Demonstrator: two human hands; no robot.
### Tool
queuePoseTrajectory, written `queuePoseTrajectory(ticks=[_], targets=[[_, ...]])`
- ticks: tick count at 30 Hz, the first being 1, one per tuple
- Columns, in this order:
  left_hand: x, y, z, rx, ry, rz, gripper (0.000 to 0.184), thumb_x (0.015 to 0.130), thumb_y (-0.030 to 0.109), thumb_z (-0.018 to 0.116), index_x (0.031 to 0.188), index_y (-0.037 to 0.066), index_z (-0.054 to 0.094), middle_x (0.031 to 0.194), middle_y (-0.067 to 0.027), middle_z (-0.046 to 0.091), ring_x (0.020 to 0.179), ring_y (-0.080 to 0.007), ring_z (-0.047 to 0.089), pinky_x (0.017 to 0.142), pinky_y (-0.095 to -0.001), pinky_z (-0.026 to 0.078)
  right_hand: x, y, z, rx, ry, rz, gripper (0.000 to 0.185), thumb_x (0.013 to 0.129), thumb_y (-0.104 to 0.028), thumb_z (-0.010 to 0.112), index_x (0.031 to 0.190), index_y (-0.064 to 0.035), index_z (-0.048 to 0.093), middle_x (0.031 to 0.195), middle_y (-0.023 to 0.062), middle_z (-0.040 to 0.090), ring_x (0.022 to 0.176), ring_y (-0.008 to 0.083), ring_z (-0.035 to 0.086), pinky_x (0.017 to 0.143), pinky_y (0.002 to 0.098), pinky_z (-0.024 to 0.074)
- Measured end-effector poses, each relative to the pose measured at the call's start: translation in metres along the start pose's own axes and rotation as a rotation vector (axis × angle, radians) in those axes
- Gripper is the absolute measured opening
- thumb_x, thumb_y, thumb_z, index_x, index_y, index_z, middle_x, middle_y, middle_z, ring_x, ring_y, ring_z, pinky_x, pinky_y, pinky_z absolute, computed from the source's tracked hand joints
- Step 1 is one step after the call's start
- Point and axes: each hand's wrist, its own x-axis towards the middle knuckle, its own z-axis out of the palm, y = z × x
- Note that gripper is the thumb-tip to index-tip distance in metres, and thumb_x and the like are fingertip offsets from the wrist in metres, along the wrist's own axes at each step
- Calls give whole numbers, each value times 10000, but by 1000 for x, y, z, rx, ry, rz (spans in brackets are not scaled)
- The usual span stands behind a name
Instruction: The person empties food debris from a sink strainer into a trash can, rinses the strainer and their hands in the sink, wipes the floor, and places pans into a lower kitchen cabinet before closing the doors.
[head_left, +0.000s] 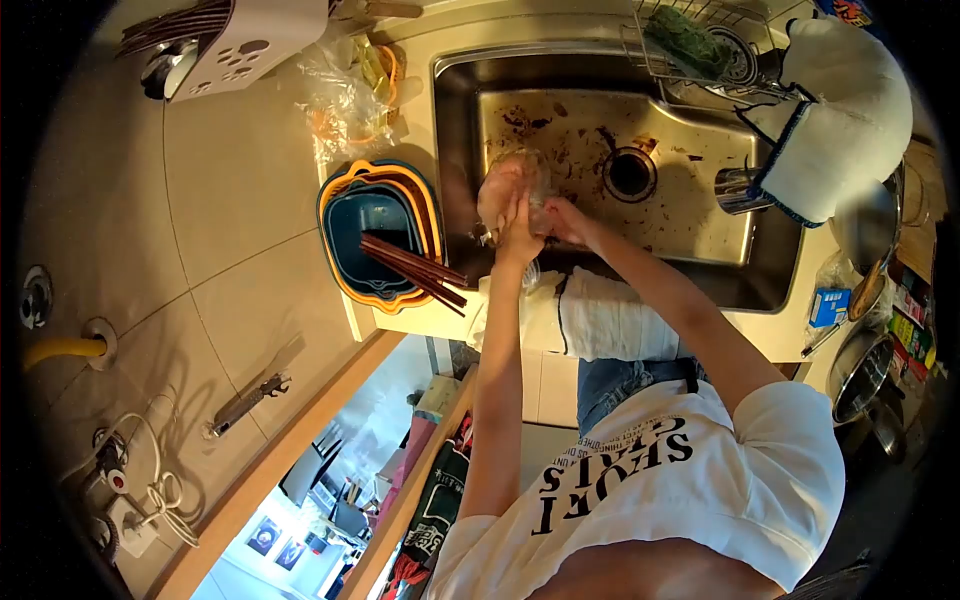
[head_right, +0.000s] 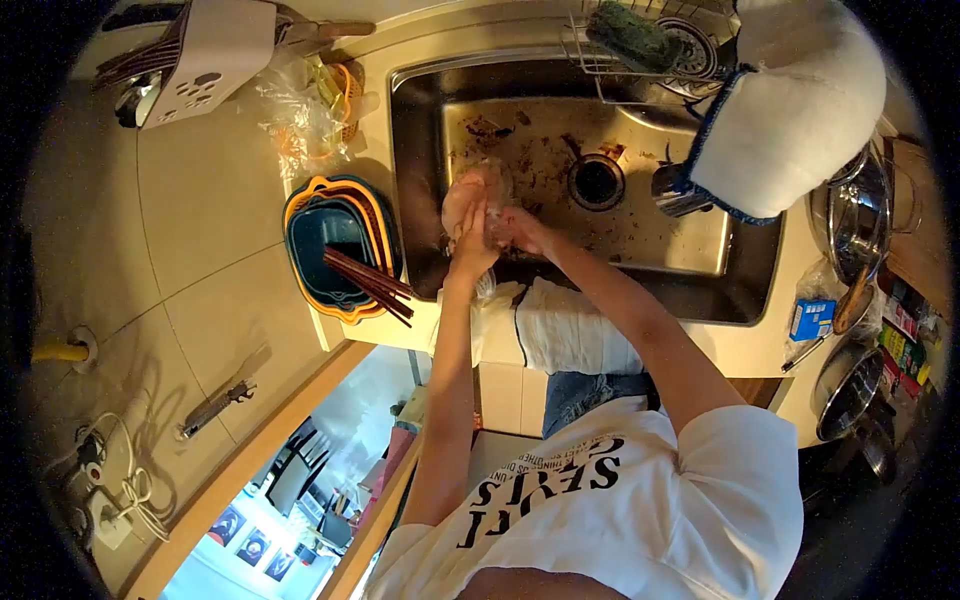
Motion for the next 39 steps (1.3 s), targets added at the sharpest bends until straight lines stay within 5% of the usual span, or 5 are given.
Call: queuePoseTrajectory(ticks=[8, 13, 19, 26, 39], targets=[[18, -18, 10, 56, -30, 12, 419, 681, 3, 542, 1087, 88, 487, 1134, -137, 434, 1041, -311, 425, 833, -334, 382, -18, -20, -19, -589, 372, -116, 154, 772, -208, 482, 832, -68, 506, 776, 41, 512, 711, 167, 504, 617, 275, 422], [18, -28, 15, -24, 158, -7, 265, 654, -52, 503, 899, 43, 534, 927, -140, 469, 868, -307, 462, 768, -332, 383, -14, -10, -15, -1649, 643, -1264, 216, 682, -55, 562, 897, -56, 541, 819, 78, 521, 740, 196, 504, 660, 301, 418], [16, -54, 20, -162, 247, 104, 168, 628, -85, 460, 744, 15, 530, 806, -137, 462, 769, -286, 427, 705, -322, 369, -22, -28, -10, -1224, 194, -480, 151, 698, -34, 535, 847, -54, 518, 926, 116, 492, 759, 225, 520, 661, 312, 419], [16, -56, 25, -187, 368, 107, 159, 640, -91, 435, 741, 6, 511, 680, -95, 451, 726, -221, 427, 672, -271, 366, -43, -29, 5, -1382, 356, -859, 187, 703, -22, 521, 887, -47, 495, 875, 106, 456, 680, 222, 497, 622, 311, 412], [-17, -12, -5, -999, 416, -255, 190, 682, -109, 376, 583, 53, 378, 595, 65, 305, 555, -31, 279, 517, -158, 238, -42, -40, -149, -2128, 686, -401, 510, 704, -156, 574, 1166, -22, 405, 1203, 160, 374, 1086, 328, 361, 920, 395, 330]])
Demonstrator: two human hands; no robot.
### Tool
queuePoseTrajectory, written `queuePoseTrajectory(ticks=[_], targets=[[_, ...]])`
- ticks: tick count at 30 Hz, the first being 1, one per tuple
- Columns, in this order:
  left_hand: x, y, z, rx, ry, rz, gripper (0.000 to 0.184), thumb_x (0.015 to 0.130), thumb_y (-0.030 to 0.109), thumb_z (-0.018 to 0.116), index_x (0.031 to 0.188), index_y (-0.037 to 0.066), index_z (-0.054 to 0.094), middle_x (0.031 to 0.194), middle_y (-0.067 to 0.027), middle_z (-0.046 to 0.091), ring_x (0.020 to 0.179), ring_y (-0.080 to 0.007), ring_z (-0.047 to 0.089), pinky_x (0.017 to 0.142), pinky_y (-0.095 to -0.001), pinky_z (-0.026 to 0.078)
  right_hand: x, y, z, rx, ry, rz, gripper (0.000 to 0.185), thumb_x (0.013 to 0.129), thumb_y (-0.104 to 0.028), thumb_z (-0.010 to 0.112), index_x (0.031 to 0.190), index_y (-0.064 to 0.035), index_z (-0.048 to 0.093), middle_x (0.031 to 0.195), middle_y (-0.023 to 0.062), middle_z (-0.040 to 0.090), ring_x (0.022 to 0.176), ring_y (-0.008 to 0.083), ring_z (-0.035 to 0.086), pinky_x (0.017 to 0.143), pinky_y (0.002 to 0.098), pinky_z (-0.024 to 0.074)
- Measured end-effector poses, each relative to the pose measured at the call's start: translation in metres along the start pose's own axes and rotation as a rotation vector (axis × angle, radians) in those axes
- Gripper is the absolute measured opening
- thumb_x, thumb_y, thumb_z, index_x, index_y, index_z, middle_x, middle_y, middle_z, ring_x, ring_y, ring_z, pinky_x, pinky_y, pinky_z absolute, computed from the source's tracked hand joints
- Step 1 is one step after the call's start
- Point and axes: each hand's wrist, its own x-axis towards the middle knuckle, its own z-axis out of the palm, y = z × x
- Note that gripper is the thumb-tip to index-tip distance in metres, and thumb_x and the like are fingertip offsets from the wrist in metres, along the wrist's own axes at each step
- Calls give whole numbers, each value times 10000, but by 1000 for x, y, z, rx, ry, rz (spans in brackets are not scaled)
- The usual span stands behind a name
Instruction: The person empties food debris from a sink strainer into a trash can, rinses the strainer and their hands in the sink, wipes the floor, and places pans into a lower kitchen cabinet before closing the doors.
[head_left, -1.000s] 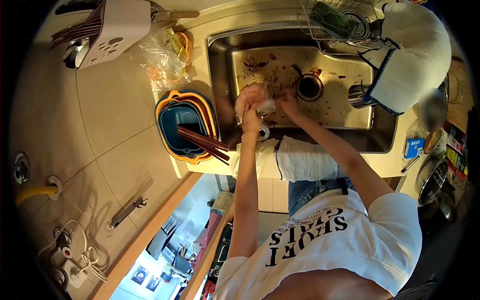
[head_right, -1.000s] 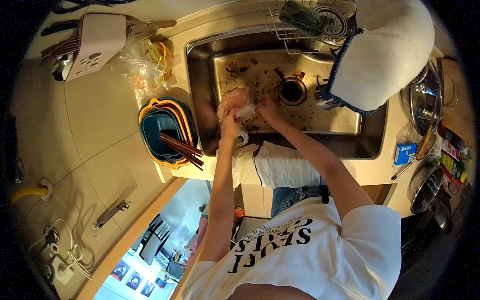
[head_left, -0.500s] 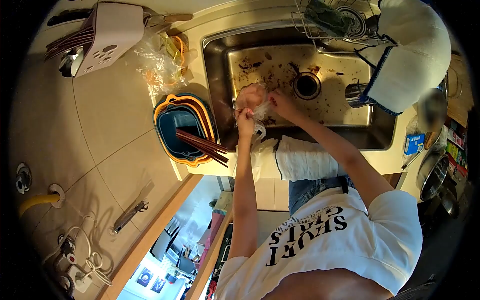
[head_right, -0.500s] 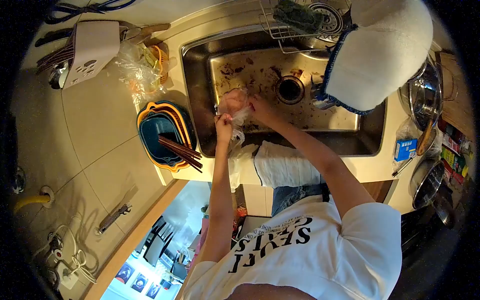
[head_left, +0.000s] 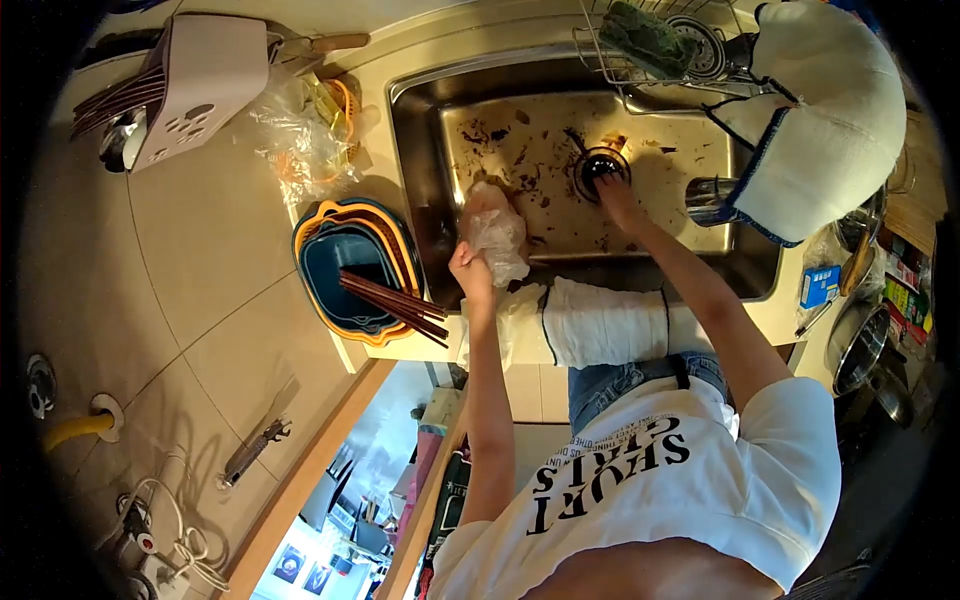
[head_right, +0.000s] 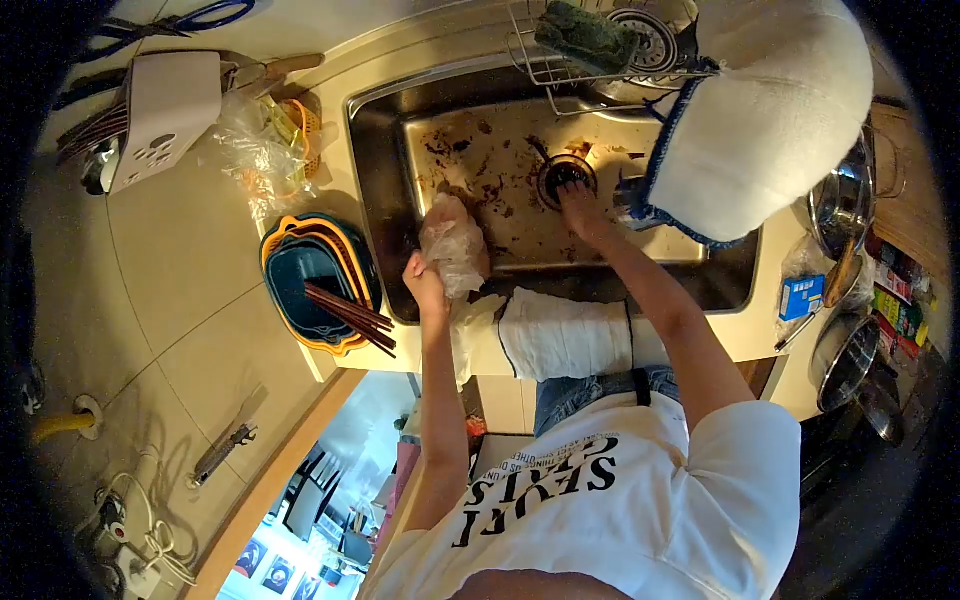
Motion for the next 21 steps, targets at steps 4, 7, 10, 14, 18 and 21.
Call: queuePoseTrajectory(ticks=[4, 7, 10, 14, 18, 21], targets=[[-10, 19, 1, -88, -9, 74, 196, 713, -76, 403, 598, 77, 359, 596, 43, 349, 550, -47, 327, 526, -175, 292, 18, -5, -16, -187, -417, -1, 595, 729, -197, 591, 1239, -37, 330, 1297, 150, 288, 1194, 332, 257, 949, 434, 290], [-14, 17, -2, -100, -23, 56, 172, 708, -88, 416, 617, 54, 380, 614, 32, 372, 569, -55, 353, 552, -178, 311, 22, -16, -47, -187, -508, 37, 663, 731, -200, 606, 1280, -60, 262, 1336, 148, 219, 1225, 327, 206, 960, 444, 268], [-17, 19, 5, -155, 2, 39, 129, 708, -93, 420, 650, 22, 433, 634, 17, 428, 583, -63, 394, 568, -187, 334, 21, -25, -62, -232, -546, 60, 547, 836, -134, 427, 1299, -8, 165, 1342, 173, 184, 1235, 335, 180, 989, 452, 213], [-27, 31, 15, -166, 53, 77, 105, 721, -85, 431, 758, -34, 514, 700, -16, 510, 627, -81, 458, 599, -199, 368, 15, -27, -77, -47, -457, 104, 564, 819, -94, 450, 1293, 9, 163, 1325, 179, 218, 1218, 343, 216, 967, 434, 271], [-42, 27, 13, -192, 29, 142, 120, 735, -59, 438, 798, -38, 538, 698, -2, 509, 614, -70, 442, 573, -195, 355, 16, -25, -60, -28, -419, 130, 601, 731, -26, 544, 1237, 11, 223, 1240, 187, 305, 1162, 342, 291, 903, 419, 348], [-45, -5, 4, -89, 70, 81, 116, 744, -38, 447, 800, -20, 547, 686, 15, 497, 595, -55, 406, 538, -184, 318, 18, -27, -54, 6, -357, 152, 579, 667, 4, 605, 1151, 16, 288, 1163, 200, 356, 1102, 360, 349, 846, 420, 397]])
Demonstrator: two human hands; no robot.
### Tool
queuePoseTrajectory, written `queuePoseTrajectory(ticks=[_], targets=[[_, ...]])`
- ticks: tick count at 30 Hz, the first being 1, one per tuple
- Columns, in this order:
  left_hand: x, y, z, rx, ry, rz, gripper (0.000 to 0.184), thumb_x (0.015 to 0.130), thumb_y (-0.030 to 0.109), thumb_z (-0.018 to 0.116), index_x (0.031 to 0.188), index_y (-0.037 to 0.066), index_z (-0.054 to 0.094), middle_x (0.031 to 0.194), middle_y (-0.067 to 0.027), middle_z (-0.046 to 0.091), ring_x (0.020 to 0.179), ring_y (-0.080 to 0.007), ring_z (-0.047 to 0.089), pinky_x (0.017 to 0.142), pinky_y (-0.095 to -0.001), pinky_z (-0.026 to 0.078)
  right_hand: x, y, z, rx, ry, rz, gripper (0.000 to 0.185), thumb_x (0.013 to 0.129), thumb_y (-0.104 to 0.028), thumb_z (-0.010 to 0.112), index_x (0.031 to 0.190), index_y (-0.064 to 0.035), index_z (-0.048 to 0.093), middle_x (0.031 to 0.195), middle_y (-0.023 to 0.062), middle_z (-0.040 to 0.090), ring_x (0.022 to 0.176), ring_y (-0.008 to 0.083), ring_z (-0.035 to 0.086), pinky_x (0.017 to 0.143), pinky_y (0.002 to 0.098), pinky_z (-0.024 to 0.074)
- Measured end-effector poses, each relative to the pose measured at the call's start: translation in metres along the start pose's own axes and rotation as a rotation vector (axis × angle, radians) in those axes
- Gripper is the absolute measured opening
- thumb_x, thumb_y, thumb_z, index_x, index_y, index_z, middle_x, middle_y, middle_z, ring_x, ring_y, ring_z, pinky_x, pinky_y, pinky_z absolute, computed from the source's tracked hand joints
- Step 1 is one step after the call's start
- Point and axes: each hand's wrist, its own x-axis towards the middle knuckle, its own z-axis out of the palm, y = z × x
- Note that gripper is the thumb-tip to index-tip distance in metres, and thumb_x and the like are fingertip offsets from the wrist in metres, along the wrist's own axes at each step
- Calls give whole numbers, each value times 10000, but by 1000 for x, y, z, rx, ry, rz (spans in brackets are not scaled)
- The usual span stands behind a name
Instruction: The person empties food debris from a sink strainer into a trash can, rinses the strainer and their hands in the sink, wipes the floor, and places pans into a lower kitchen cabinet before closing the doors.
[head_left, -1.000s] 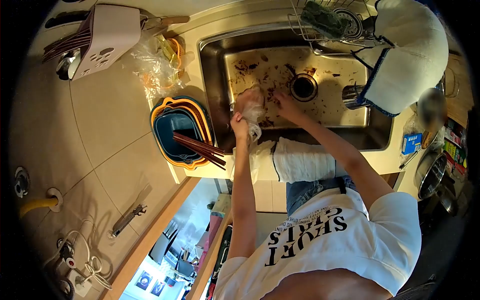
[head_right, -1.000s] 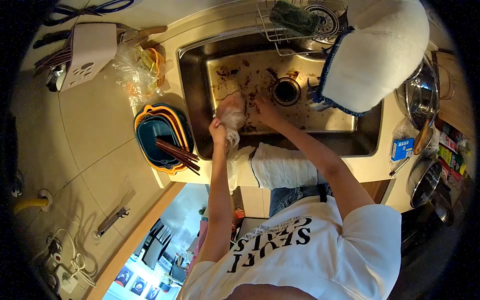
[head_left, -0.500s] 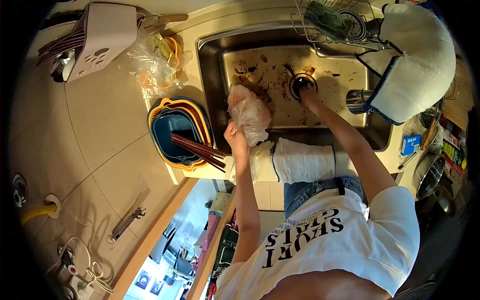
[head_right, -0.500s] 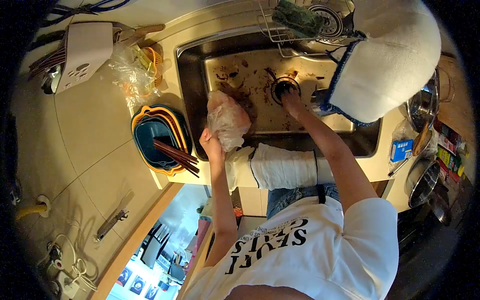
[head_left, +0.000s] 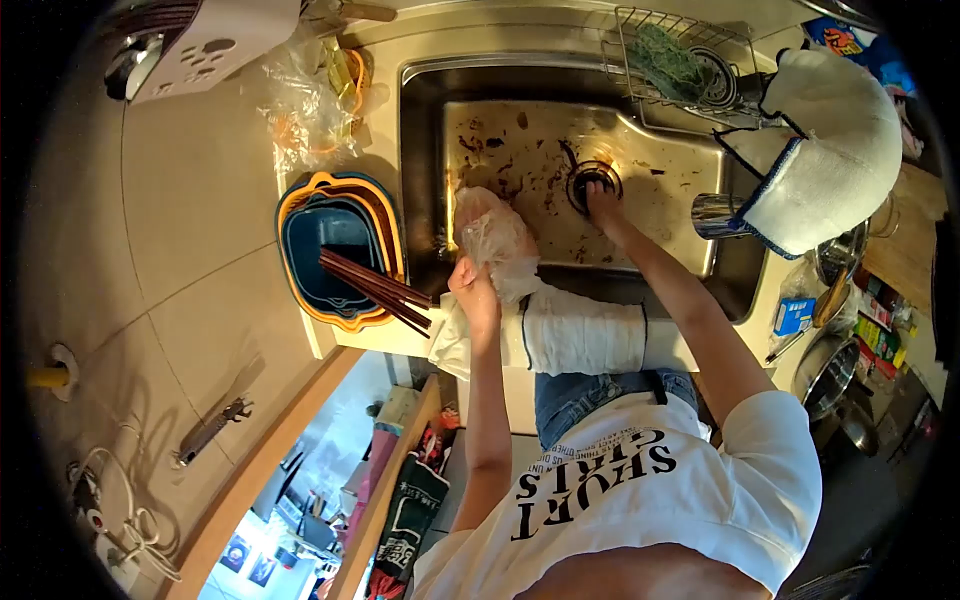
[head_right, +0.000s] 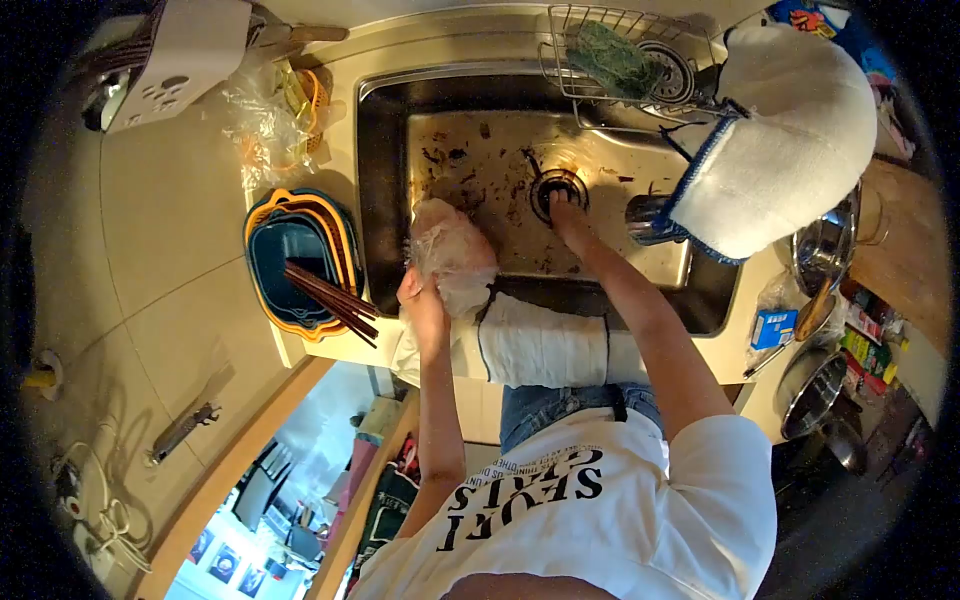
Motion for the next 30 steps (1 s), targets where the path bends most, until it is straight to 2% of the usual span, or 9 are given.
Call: queuePoseTrajectory(ticks=[3, 4, 9, 15, 19, 26, 27, 29, 30], targets=[[-16, -4, 5, -123, 11, -37, 93, 749, -25, 452, 761, -3, 541, 647, 36, 461, 588, -49, 378, 529, -175, 290, 25, 26, 37, 238, 140, 35, 453, 678, 6, 575, 1050, 23, 317, 1119, 229, 369, 1012, 410, 407, 816, 429, 407], [-21, 2, 11, -116, 52, 0, 258, 677, -77, 457, 574, 66, 268, 603, 48, 272, 583, -51, 258, 512, -183, 213, 11, 15, 24, 181, 161, -3, 435, 690, 8, 545, 1059, 26, 316, 1105, 232, 381, 969, 412, 432, 793, 430, 415], [-37, 9, 25, -118, 126, 182, 251, 611, -133, 417, 576, 34, 233, 598, -14, 247, 562, -89, 238, 505, -198, 196, -3, 8, 19, -28, 415, -172, 237, 765, -27, 413, 997, 9, 376, 926, 231, 450, 792, 371, 502, 656, 435, 448], [-39, 15, 53, -133, 24, 359, 234, 529, -144, 392, 552, 18, 226, 612, -42, 233, 546, -116, 228, 493, -208, 186, 6, 16, 9, 120, 185, -158, 431, 750, -3, 420, 1142, 32, 242, 1128, 285, 384, 1033, 414, 410, 831, 414, 382], [-35, 21, 85, -244, -6, 356, 201, 532, -122, 397, 557, 14, 252, 622, -39, 268, 558, -125, 256, 487, -228, 213, 20, 42, 21, 497, 236, -372, 371, 741, -5, 434, 1097, 9, 327, 994, 189, 477, 937, 274, 494, 785, 336, 413], [-35, 74, 167, -505, -149, 488, 170, 534, -87, 456, 562, 13, 321, 617, -88, 324, 503, -216, 362, 441, -299, 265, 2, -32, -29, 289, 1288, -627, 444, 808, -113, 472, 1208, -16, 304, 1077, 118, 488, 1021, 195, 465, 845, 288, 393], [-35, 84, 170, -514, -232, 477, 184, 545, -86, 480, 561, 16, 328, 622, -85, 338, 489, -207, 391, 433, -304, 281, 8, -3, -14, 279, 1275, -629, 444, 808, -113, 472, 1208, -16, 304, 1077, 118, 488, 1021, 195, 465, 845, 288, 393], [-41, 97, 188, -619, -278, 483, 159, 519, -94, 477, 564, 14, 369, 623, -75, 345, 513, -203, 395, 443, -302, 280, 28, 71, 23, 1113, 319, -14, 268, 780, -84, 439, 1040, -58, 383, 884, 118, 537, 642, 171, 541, 507, 263, 485], [-43, 102, 193, -643, -327, 497, 162, 521, -91, 487, 560, 17, 373, 629, -74, 350, 520, -203, 413, 446, -301, 294, 17, 56, 7, 1240, 219, 28, 244, 764, -75, 431, 1002, -68, 377, 860, 121, 533, 597, 166, 520, 475, 270, 472]])
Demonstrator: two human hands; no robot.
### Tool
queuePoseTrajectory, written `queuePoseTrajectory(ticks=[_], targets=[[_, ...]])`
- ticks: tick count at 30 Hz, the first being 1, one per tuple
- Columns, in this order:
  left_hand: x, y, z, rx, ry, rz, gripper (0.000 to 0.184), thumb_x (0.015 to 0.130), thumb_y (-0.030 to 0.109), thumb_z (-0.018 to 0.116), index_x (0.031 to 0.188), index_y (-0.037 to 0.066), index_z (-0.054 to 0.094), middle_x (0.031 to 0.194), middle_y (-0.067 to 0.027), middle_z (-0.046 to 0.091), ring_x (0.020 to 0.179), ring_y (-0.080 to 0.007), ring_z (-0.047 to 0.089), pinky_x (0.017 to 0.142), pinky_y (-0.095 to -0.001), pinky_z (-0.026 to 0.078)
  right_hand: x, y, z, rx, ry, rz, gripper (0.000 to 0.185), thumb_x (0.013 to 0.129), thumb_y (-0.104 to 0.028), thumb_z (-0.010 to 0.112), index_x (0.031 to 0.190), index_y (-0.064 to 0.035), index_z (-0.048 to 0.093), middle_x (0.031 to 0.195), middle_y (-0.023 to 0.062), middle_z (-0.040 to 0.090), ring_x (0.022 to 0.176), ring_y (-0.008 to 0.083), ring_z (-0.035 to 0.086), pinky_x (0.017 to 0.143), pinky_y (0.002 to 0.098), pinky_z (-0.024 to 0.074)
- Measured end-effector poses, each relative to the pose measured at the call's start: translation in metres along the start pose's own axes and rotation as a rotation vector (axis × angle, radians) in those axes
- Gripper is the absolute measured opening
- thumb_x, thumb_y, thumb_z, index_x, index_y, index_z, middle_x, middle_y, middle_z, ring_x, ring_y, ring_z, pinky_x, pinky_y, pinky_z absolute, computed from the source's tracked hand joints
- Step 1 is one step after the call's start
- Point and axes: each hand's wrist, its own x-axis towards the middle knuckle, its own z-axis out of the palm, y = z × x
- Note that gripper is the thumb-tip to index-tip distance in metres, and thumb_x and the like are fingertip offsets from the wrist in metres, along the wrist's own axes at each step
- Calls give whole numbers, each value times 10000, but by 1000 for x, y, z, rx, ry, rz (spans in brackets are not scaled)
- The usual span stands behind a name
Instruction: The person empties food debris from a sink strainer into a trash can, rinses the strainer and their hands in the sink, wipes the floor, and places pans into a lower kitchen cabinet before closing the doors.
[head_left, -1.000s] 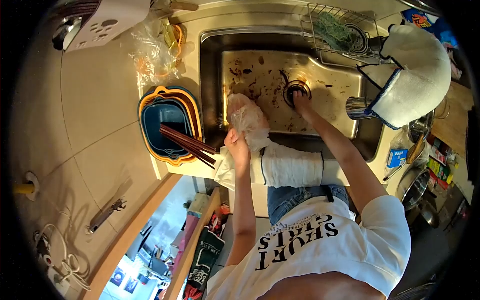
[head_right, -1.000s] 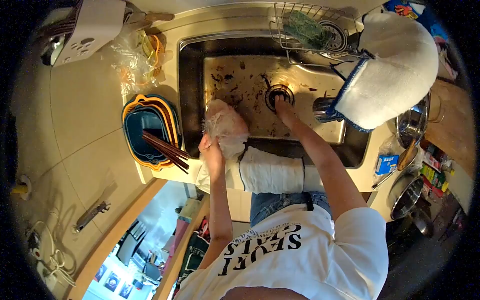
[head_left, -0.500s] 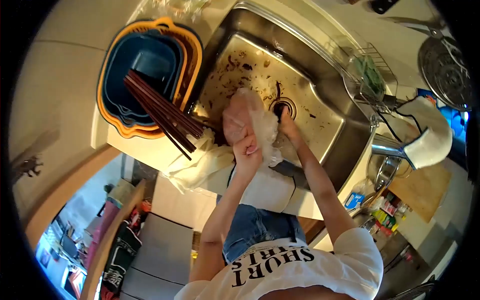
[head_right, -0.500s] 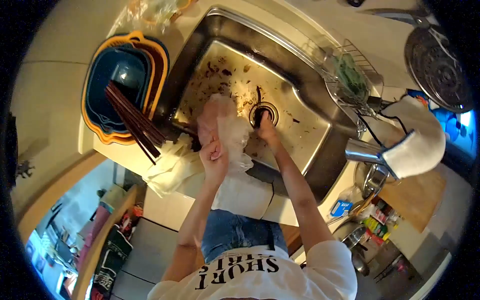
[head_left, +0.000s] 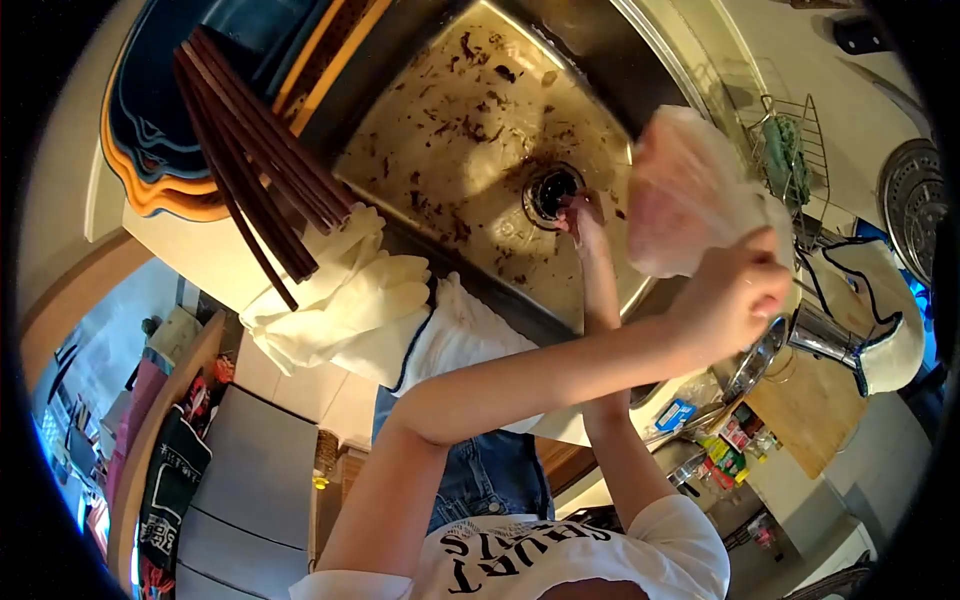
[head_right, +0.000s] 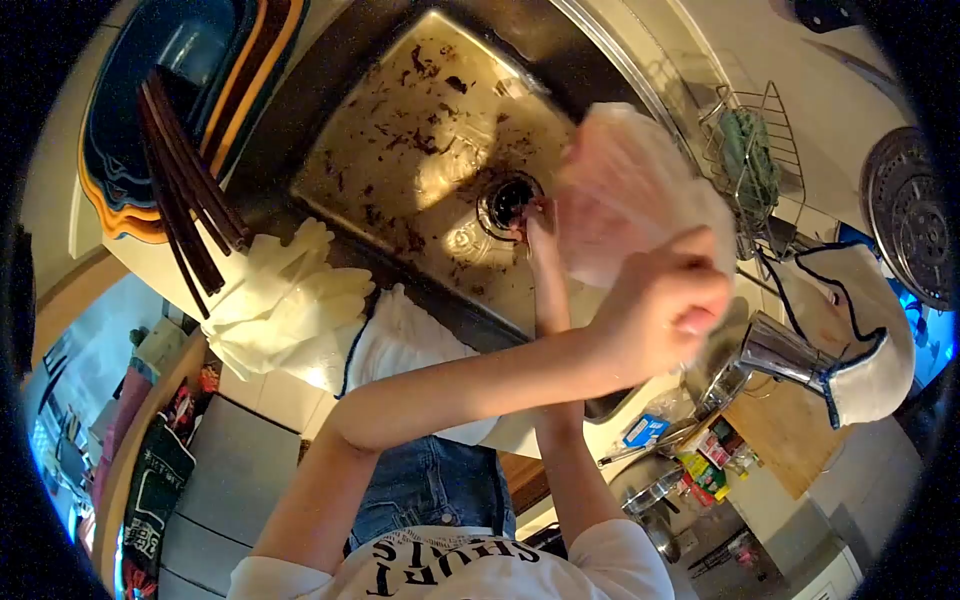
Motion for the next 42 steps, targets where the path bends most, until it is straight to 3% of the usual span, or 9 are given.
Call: queuePoseTrajectory(ticks=[2, 4, 11, 14, 20, 22, 29, 31, 42], targets=[[0, 1, 8, -40, -39, 6, 165, 523, -87, 498, 556, 21, 377, 635, -73, 356, 528, -204, 430, 450, -301, 308, -20, -37, 14, 108, -47, 100, 222, 749, -66, 423, 964, -78, 372, 837, 124, 529, 552, 161, 500, 443, 276, 460], [-1, -2, 12, -73, -94, 16, 180, 521, -85, 518, 551, 32, 383, 649, -73, 371, 542, -204, 459, 455, -301, 333, -25, -48, 19, 202, -45, 202, 133, 823, -108, 396, 943, -55, 375, 729, 90, 502, 529, 135, 499, 429, 263, 452], [-8, -9, 21, -100, -73, 12, 186, 527, -72, 548, 551, 43, 404, 663, -73, 392, 531, -216, 478, 452, -310, 359, -3, -35, 0, 8, -43, 167, 140, 838, -141, 395, 958, -86, 348, 806, 123, 576, 478, 124, 498, 412, 244, 437], [-9, -7, 21, -81, -93, -1, 189, 528, -53, 576, 548, 43, 414, 678, -77, 410, 535, -231, 498, 453, -318, 378, -8, -45, 10, 17, 20, 151, 145, 806, -102, 395, 940, -79, 347, 815, 190, 559, 436, 157, 470, 365, 258, 372], [-10, -9, 20, -62, -120, -29, 188, 531, -44, 583, 545, 44, 417, 684, -85, 413, 533, -243, 502, 459, -332, 389, -8, -40, 6, -26, -81, 124, 98, 827, -89, 411, 918, -55, 421, 804, 138, 574, 501, 134, 515, 410, 230, 398], [-10, -11, 21, -64, -134, -40, 187, 531, -45, 581, 546, 43, 416, 681, -88, 410, 531, -244, 500, 463, -334, 389, -8, -36, 9, -83, -122, 80, 92, 843, -117, 420, 883, -38, 443, 767, 71, 572, 502, 108, 517, 425, 218, 410], [-9, -19, 20, -16, -125, -20, 186, 529, -45, 581, 540, 43, 418, 688, -92, 408, 531, -246, 506, 465, -333, 394, -6, -31, 4, -197, -137, 128, 131, 825, -81, 465, 947, -35, 464, 795, 82, 594, 564, 104, 539, 478, 213, 424], [-9, -17, 20, -27, -138, -36, 183, 528, -44, 582, 539, 43, 422, 690, -92, 410, 530, -246, 507, 464, -334, 395, -1, -25, 3, -218, -145, 194, 173, 807, -77, 492, 974, -40, 470, 919, 76, 583, 608, 99, 546, 481, 208, 419], [-4, 4, 15, -32, -175, 41, 155, 556, 20, 602, 521, 37, 453, 706, -114, 436, 536, -246, 517, 478, -347, 420, 0, -28, 6, -183, -67, 58, 112, 846, -117, 436, 902, -34, 486, 846, 55, 588, 523, 90, 521, 444, 208, 401]])
